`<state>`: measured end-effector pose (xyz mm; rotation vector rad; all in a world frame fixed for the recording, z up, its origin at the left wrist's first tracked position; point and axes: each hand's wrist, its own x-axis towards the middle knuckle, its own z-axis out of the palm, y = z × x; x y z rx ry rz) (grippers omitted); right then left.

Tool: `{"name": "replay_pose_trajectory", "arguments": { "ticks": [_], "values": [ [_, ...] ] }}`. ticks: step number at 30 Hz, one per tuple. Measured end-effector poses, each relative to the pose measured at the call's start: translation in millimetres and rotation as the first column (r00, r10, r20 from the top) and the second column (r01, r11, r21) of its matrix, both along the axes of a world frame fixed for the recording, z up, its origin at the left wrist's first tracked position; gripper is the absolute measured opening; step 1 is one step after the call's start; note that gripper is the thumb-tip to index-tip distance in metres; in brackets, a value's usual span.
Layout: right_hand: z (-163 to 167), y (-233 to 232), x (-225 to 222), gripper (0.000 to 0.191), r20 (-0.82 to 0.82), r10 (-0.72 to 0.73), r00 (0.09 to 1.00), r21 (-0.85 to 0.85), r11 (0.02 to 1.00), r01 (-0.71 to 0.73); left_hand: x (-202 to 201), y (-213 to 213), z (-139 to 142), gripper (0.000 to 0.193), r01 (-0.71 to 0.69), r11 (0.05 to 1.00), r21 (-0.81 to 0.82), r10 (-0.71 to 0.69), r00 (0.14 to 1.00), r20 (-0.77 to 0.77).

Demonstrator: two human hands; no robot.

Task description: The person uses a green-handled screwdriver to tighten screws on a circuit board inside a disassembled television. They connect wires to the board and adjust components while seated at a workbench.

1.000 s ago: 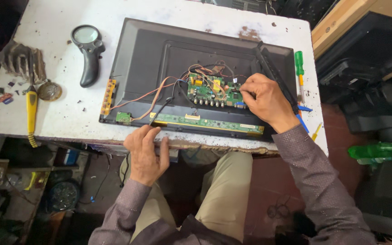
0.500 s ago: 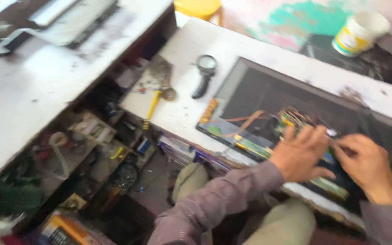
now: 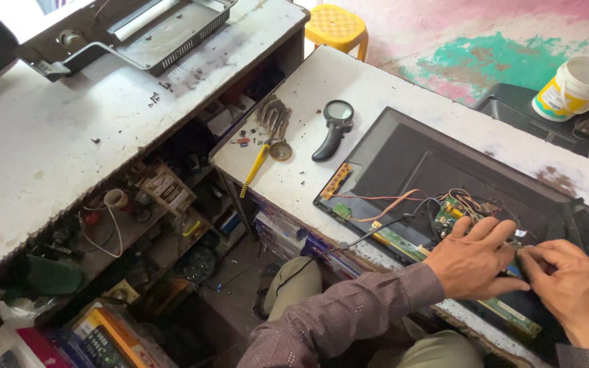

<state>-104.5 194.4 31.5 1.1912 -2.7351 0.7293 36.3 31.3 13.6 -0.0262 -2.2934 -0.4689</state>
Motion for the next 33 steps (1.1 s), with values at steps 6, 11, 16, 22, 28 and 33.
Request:
{"name": "replay_pose_trajectory", "arguments": {
  "ticks": [6,11,16,22,28,33],
  "values": [
    [0,6,5,0.016,-0.103,0.045,0.994,0.004,0.999,-0.045,9,0,10,0.053,-0.024,1.0,-0.018,0.025,0.996,0.091],
    [-20,21,-1,0.019,0.157,0.065,0.986,-0.287,0.958,-0.018,45,-19,14,0.062,0.036,0.996,0.081,-0.035,0.999,-0.003],
    [-22,56,-9,0.013,0.086,0.03,0.996,-0.378,0.926,0.005,104,-110,10,0.035,-0.117,0.986,0.121,0.137,0.977,-0.166],
    [1,109,6,0.012,-0.018,-0.169,0.985,-0.299,0.941,0.156,185,-192,-4,0.022,-0.445,0.854,0.269,0.484,0.869,-0.098],
    [7,125,1,0.019,-0.183,-0.291,0.939,-0.122,0.955,0.272,237,-201,-23,0.012,-0.553,0.807,0.209,0.577,0.814,-0.073],
    [5,129,-10,0.021,-0.28,-0.311,0.908,-0.143,0.949,0.281,246,-177,-49,0.013,-0.514,0.81,0.28,0.537,0.844,-0.004]
  ]
}}
